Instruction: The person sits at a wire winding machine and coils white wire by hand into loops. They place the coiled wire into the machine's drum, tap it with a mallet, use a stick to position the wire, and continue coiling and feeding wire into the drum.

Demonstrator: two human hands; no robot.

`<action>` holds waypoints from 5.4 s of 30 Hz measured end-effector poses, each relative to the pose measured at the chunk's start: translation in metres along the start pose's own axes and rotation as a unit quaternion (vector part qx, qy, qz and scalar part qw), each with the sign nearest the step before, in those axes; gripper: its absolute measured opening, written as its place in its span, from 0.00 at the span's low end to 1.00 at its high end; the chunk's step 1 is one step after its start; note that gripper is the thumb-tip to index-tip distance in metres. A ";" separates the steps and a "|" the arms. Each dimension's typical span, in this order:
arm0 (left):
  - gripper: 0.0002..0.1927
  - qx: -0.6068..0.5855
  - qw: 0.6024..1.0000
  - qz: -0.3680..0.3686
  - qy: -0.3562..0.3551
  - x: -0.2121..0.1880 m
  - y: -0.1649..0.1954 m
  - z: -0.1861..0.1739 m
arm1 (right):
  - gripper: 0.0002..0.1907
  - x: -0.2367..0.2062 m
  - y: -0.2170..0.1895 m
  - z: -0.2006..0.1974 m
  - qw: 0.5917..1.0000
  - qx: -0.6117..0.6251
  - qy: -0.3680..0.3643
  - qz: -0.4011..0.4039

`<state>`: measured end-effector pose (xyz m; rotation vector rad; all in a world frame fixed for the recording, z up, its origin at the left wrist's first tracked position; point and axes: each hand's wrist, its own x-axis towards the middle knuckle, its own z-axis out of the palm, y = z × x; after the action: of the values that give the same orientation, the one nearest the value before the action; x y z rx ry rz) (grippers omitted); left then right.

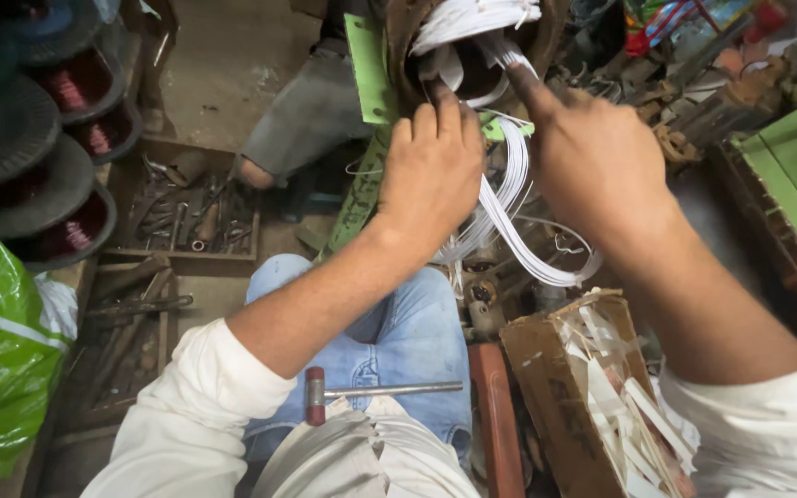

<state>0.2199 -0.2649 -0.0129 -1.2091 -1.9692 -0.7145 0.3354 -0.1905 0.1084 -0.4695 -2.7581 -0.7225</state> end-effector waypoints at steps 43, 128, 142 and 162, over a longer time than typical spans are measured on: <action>0.17 -0.026 0.993 0.060 0.095 -0.021 -0.010 0.014 | 0.20 0.011 0.009 0.016 0.998 -0.016 0.043 0.034; 0.14 -0.005 0.993 0.115 0.037 0.020 -0.023 0.009 | 0.14 0.032 0.021 0.048 0.975 -0.003 0.138 -0.174; 0.14 -0.071 0.994 0.068 0.043 0.022 -0.021 0.015 | 0.21 -0.025 0.001 0.059 0.928 0.211 0.294 -0.093; 0.36 -0.475 0.868 0.085 0.119 0.041 -0.128 0.048 | 0.08 -0.167 -0.019 0.212 0.823 0.483 0.194 0.230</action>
<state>0.0779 -0.2604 -0.0206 -1.6940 -1.2533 -1.7537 0.4477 -0.1384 -0.1323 -0.6038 -2.0965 0.6274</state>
